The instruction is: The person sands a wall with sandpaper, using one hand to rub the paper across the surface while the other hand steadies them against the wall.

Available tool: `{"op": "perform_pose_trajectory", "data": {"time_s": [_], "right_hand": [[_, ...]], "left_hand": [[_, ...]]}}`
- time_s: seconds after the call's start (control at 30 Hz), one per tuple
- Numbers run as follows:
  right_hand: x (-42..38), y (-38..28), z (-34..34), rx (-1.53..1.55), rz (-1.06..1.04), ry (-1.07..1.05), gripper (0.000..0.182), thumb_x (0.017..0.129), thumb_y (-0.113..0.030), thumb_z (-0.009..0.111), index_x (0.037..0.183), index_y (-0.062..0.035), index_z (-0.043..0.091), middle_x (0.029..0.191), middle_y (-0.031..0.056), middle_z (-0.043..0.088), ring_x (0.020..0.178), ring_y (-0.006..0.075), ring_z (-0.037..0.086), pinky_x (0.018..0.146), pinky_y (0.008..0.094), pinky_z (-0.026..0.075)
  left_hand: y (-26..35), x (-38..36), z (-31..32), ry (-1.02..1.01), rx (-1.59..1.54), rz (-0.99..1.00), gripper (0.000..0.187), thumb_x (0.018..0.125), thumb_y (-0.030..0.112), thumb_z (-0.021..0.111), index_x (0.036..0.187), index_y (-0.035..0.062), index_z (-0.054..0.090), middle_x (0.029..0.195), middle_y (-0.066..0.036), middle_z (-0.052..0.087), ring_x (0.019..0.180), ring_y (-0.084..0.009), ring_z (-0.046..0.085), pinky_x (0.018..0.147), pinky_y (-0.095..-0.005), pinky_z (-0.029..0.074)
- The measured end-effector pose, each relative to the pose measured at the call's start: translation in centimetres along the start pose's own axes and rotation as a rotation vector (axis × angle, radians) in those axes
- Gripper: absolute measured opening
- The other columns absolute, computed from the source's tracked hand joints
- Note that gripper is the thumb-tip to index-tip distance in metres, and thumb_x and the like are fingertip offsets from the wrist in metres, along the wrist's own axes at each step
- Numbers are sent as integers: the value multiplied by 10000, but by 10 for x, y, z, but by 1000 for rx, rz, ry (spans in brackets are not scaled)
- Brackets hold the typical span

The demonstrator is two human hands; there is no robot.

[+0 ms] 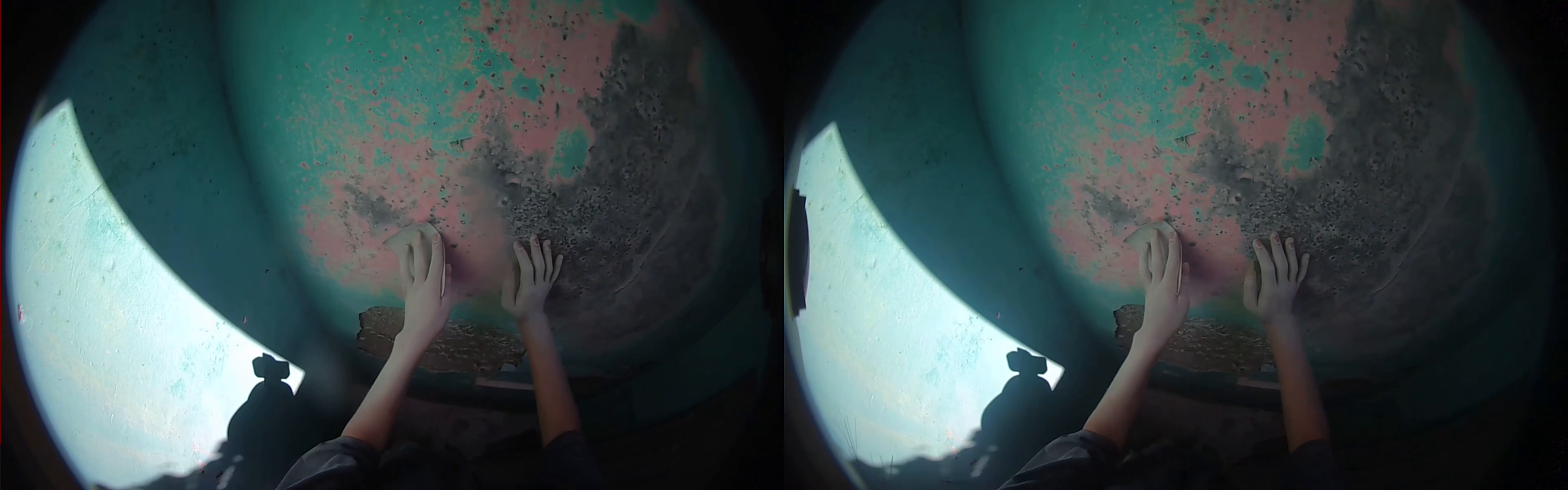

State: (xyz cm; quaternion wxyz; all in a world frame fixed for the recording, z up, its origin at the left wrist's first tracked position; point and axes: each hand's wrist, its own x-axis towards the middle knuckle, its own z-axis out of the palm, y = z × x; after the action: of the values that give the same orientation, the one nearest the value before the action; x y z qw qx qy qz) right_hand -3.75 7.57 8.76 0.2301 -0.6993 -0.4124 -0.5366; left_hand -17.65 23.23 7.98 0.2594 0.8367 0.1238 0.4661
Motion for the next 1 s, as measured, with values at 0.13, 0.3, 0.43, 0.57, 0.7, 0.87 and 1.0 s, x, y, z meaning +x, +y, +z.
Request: {"op": "perform_pose_trajectory", "data": {"time_s": [0.13,0.3,0.43,0.57,0.7,0.87,1.0], "right_hand": [[-6,-35,-22,291,-44,-194,580,819,-98,626,1386,-122,509,1449,160,461,1345,346,437,1137,538,277],[3,-44,-34,324,91,-33,555,706,-5,683,1240,-115,577,1366,124,527,1251,312,519,1024,480,416],[11,-26,-50,262,89,-227,433,683,-17,704,1094,-117,613,1229,44,623,1192,289,563,970,433,439],[3,-12,-58,224,89,-246,439,689,-29,708,1110,-119,617,1233,46,623,1177,287,573,982,422,431],[24,-29,-81,132,122,-370,513,732,-73,691,1236,-107,597,1316,79,576,1241,285,529,1024,456,393],[40,-43,-61,-135,56,-412,586,834,-194,625,1401,-106,506,1517,126,404,1415,294,369,1119,554,286],[35,-38,-41,-186,30,-462,680,867,-245,589,1499,-112,376,1571,196,295,1470,345,267,1151,584,218]], "left_hand": [[24,5,0,-75,-21,197,637,902,76,562,1511,94,372,1576,-239,249,1411,-435,252,1131,-515,232],[37,4,9,-182,-66,215,638,843,70,598,1462,114,449,1562,-165,314,1405,-382,297,1117,-510,265],[43,9,8,-246,-122,297,661,809,26,592,1451,100,457,1558,-138,328,1425,-396,288,1130,-522,274],[39,18,10,-273,-294,407,712,775,-36,579,1462,81,431,1564,-171,303,1463,-440,208,1158,-526,271],[42,24,4,-294,-289,444,741,766,-60,568,1476,74,404,1573,-198,270,1467,-454,177,1163,-518,279],[57,29,-3,-316,-445,407,842,695,-38,537,1505,15,313,1580,-257,201,1477,-463,126,1192,-506,218],[53,33,-8,-281,-518,438,838,752,116,557,1533,21,268,1611,-270,86,1490,-469,40,1197,-539,121]]}}
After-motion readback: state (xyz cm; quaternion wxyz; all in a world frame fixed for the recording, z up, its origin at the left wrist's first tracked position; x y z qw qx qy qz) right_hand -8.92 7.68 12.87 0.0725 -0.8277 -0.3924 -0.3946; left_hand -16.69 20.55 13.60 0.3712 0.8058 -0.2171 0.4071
